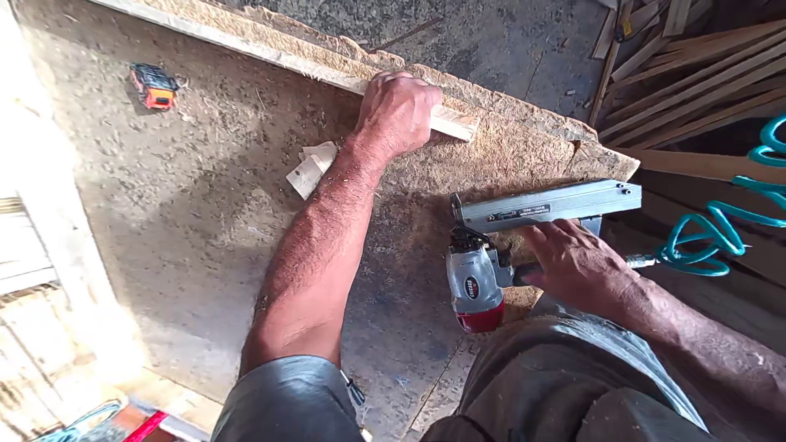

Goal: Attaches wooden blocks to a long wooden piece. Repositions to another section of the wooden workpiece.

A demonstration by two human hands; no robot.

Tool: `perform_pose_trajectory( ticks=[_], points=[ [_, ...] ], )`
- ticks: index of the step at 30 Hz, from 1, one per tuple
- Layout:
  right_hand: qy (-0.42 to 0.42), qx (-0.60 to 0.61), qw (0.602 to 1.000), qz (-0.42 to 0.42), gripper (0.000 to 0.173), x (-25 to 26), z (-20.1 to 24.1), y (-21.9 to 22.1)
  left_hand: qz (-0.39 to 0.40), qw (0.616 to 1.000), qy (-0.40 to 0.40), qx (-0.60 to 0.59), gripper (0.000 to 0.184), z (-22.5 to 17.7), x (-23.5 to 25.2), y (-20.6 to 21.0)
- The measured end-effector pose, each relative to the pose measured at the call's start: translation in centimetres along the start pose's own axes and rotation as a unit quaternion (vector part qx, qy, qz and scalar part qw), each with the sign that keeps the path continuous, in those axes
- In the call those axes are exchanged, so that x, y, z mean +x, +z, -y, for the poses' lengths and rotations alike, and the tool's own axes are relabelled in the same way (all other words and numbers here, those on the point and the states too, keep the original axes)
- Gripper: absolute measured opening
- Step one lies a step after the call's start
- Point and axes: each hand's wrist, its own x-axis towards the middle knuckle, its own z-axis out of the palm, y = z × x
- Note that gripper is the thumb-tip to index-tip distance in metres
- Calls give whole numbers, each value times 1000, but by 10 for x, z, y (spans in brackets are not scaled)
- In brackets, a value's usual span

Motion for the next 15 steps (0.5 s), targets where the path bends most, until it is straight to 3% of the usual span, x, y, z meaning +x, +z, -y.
perform_pose_trajectory(
  ticks=[2, 3, 6, 12, 15],
  points=[
    [-26, -68, 997, -6, 92, -29, -10, 38, 5, 1000, 1, -1, 18, 1, 0, -1],
    [-44, -98, 994, -34, 91, -34, -15, 57, 8, 1000, 2, -3, 18, 1, 0, -1],
    [-83, -180, 975, -99, 61, -24, -17, 82, 7, 1000, -4, -3, 18, 1, 2, -3],
    [-43, -162, 985, 29, 71, -3, 7, 76, 14, 1000, -14, -3, 24, -1, 0, -3],
    [-43, -181, 983, -3, 68, -6, 10, 78, 12, 1000, -10, -1, 28, -1, -1, -2]
  ],
)
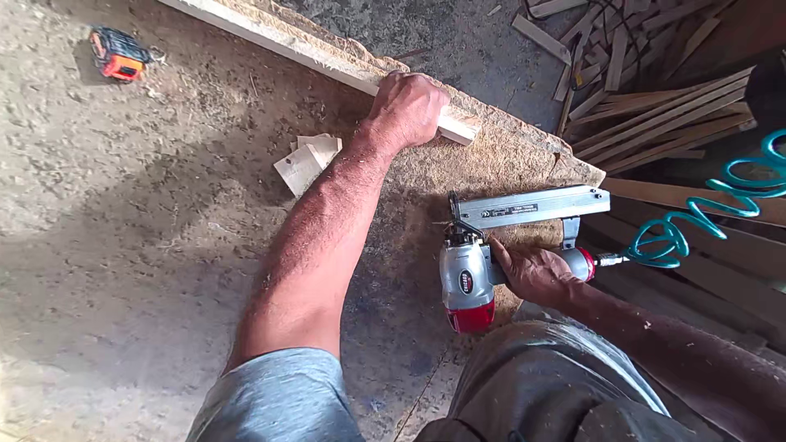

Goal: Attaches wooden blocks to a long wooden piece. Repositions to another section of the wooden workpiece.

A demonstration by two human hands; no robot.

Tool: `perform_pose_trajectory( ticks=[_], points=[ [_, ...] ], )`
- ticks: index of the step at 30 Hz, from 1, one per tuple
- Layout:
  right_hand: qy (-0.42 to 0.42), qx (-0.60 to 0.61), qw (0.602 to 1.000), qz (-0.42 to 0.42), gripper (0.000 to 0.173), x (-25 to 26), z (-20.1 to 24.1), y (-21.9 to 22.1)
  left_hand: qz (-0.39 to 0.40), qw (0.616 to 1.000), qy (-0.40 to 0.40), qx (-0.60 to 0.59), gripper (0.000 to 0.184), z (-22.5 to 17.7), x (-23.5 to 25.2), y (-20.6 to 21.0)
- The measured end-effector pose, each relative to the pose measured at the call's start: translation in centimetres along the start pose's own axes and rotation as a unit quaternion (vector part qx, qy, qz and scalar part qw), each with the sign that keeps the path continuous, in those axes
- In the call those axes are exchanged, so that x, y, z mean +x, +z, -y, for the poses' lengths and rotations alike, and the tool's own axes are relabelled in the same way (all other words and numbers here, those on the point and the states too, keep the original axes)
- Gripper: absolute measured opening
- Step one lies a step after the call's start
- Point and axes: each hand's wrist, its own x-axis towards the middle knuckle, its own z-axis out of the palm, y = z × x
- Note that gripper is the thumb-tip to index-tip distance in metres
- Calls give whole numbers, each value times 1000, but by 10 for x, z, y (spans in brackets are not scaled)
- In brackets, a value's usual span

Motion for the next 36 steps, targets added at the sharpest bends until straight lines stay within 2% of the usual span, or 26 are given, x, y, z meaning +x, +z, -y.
perform_pose_trajectory(
  ticks=[3, 8, 13, 18, 23, 31, 33, 36],
  points=[
    [38, -9, 999, -9, 63, 1, 14, -8, 1, 1000, -3, -3, 29, 0, -1, -1],
    [114, 17, 993, -35, 69, 15, 37, -23, 11, 1000, -12, -9, 27, -2, -2, -5],
    [128, 8, 989, -76, 72, 30, 44, -31, 8, 1000, -13, -15, 29, -2, -4, -4],
    [177, 33, 984, -15, 78, 43, 52, -48, 6, 1000, -15, -16, 28, -3, -5, -6],
    [195, 39, 980, 8, 79, 47, 58, -51, 9, 1000, -14, -23, 32, -3, -6, -6],
    [221, 57, 973, 46, 83, 58, 66, -55, -19, 999, 10, -26, 18, 1, -5, -1],
    [231, 59, 970, 49, 80, 59, 67, -55, -22, 999, 11, -27, 18, 1, -5, -1],
    [242, 53, 968, 39, 63, 54, 70, -49, -20, 999, 14, -31, 21, 4, -5, 0]
  ],
)
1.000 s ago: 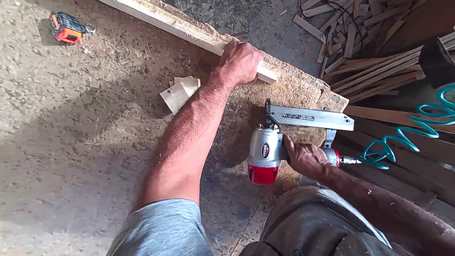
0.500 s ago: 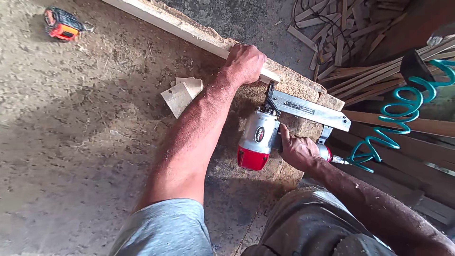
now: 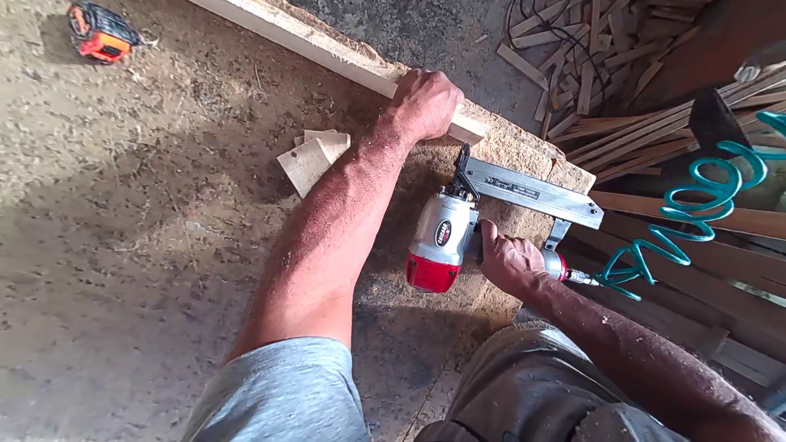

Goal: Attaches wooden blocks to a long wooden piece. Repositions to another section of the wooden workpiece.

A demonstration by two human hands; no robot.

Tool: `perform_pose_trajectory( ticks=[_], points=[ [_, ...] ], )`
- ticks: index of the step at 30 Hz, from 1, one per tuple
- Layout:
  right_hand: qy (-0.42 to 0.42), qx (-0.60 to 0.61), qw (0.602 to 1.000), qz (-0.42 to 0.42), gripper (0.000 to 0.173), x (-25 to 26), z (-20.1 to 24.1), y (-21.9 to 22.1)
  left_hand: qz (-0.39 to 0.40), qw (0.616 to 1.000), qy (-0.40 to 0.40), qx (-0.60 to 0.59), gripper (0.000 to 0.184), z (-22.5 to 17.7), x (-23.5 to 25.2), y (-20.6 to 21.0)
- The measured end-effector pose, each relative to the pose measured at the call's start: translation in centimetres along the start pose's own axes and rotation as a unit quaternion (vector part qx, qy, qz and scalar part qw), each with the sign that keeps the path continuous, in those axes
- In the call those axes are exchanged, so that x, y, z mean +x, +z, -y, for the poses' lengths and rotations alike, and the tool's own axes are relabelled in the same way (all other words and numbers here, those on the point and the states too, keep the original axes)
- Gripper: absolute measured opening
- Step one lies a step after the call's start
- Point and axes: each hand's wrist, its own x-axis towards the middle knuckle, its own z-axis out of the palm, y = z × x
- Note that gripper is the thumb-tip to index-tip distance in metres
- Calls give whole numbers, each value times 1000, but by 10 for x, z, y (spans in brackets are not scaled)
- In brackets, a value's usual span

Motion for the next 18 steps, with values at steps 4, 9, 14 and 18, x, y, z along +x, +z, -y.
perform_pose_trajectory(
  ticks=[4, 9, 14, 18],
  points=[
    [-43, -26, 998, -42, 71, -15, -15, 7, 10, 1000, 4, 2, 30, 4, -4, 0],
    [-114, -38, 992, -48, 63, -25, -22, 27, -63, 998, 11, -15, 45, 4, -8, 11],
    [-188, 55, 978, 66, 87, -15, -16, 24, -111, 986, -68, -106, 77, 28, -36, 14],
    [-212, 167, 958, -98, 57, 18, -29, -45, -74, 986, -99, -111, 63, 43, -34, 5]
  ],
)
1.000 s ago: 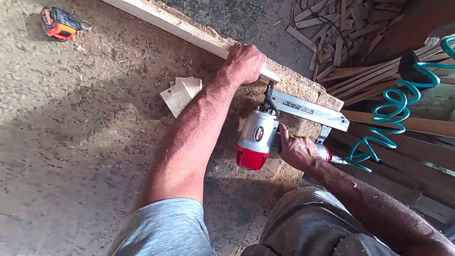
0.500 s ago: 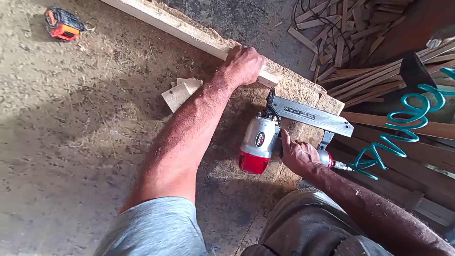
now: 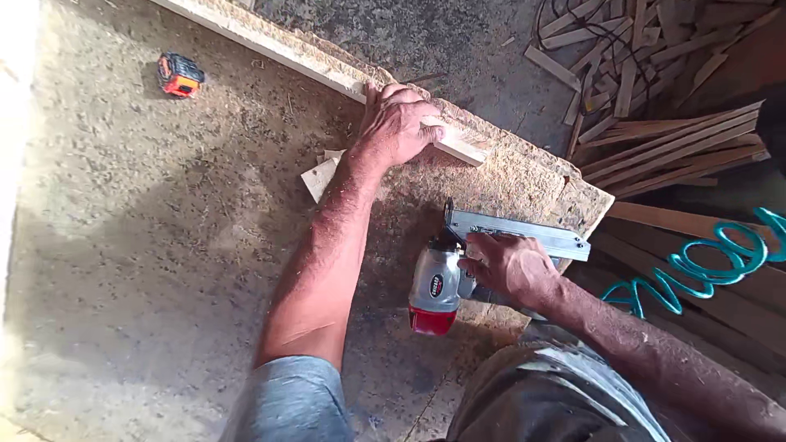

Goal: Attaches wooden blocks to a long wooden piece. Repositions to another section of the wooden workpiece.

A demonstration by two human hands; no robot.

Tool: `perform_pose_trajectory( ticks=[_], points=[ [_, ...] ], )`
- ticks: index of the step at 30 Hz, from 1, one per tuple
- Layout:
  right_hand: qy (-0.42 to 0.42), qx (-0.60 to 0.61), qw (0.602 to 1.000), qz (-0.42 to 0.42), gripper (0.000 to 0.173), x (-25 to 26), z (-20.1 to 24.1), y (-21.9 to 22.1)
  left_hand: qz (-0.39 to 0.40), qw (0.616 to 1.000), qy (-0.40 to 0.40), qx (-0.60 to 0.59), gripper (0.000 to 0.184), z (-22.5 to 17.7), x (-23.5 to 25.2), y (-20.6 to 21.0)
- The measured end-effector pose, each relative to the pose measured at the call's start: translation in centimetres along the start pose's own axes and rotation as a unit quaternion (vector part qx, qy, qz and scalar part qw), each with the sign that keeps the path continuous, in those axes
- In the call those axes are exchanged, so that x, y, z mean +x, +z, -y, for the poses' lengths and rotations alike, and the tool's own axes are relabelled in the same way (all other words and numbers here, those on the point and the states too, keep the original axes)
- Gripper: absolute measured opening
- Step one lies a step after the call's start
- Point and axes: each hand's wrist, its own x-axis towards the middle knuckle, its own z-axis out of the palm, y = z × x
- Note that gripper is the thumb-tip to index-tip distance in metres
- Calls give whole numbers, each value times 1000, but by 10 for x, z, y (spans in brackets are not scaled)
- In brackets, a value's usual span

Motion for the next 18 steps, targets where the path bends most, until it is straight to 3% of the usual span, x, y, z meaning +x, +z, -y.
perform_pose_trajectory(
  ticks=[2, 4, 5, 7, 9, 10, 12, 15, 18],
  points=[
    [8, -1, 988, -155, 64, 46, -13, -30, -44, 998, -30, -19, 66, 0, 4, -9],
    [47, -3, 987, -154, 83, 96, -30, -47, -175, 975, -110, -83, 56, -2, 1, -8],
    [64, 4, 990, -126, 82, 117, -39, -47, -246, 946, -172, -124, 52, -5, -3, -3],
    [87, -4, 994, -68, 50, 144, -52, -39, -308, 872, -308, -225, 56, -16, -14, 10],
    [83, 0, 995, -55, 36, 147, -53, -38, -274, 792, -383, -389, 67, -33, -28, 28],
    [70, 2, 995, -65, 35, 143, -51, -37, -240, 746, -386, -487, 68, -43, -33, 39],
    [53, 12, 995, -86, 36, 132, -44, -35, -159, 656, -319, -666, 51, -63, -36, 57],
    [54, 22, 993, -100, 35, 127, -41, -36, -153, 512, -245, -809, 37, -70, -26, 69],
    [54, 29, 993, -99, 35, 128, -43, -40, -170, 447, -198, -856, 30, -66, -18, 81]
  ],
)
